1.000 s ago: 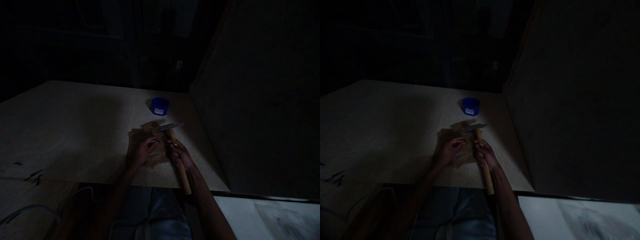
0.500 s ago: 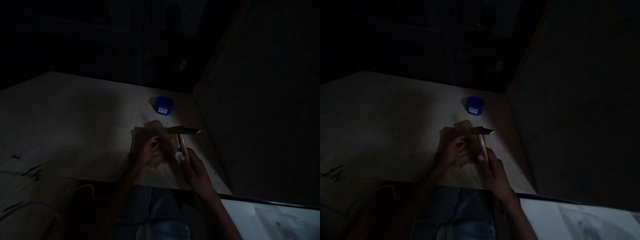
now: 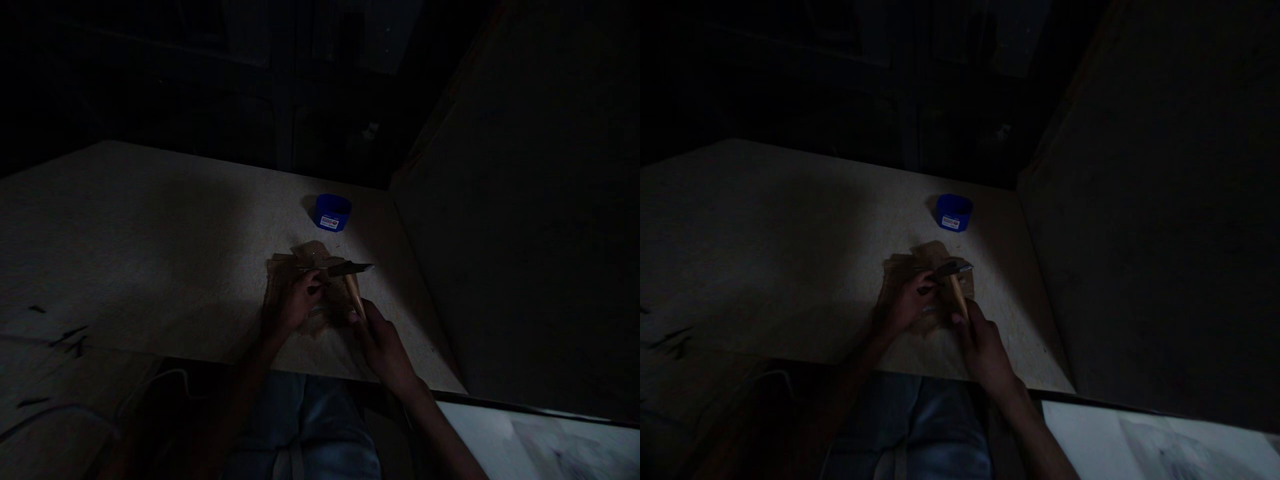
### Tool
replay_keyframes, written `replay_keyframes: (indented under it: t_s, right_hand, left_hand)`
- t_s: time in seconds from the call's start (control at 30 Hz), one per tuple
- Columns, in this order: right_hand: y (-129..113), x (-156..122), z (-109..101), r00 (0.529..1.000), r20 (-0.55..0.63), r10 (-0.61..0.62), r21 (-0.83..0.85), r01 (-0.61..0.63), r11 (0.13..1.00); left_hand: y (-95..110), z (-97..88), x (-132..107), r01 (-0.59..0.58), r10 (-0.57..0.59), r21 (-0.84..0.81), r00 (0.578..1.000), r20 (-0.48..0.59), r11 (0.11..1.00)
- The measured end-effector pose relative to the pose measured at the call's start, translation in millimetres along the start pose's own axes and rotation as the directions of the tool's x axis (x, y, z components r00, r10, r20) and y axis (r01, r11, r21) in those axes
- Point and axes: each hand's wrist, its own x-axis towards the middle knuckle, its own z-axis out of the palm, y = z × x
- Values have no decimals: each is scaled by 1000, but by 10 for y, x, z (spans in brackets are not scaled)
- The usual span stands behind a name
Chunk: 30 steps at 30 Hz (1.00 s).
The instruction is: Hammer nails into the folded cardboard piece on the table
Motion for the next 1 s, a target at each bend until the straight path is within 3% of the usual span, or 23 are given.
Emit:
replay_keyframes:
  t_s: [0.2,0.37,0.5,0.73,1.0]
  right_hand:
    - [56,60,28,998,24,56,-6,-56,998]
    - [-27,-67,-64,993,-114,13,143,3,990]
    - [82,-154,-47,981,-156,118,282,-70,957]
    - [384,-244,-13,945,-122,305,332,-250,909]
    - [423,-352,-50,941,-228,249,379,-149,913]
  left_hand:
    - [40,-6,-8,18,-18,-2,1000,-23,1000]
    - [65,-13,-17,-9,9,-25,1000,2,1000]
    - [82,-17,-10,-25,25,-31,1000,-2,999]
    - [-9,-4,51,-34,33,10,999,9,999]
    - [16,-13,40,-13,14,55,1000,-13,998]
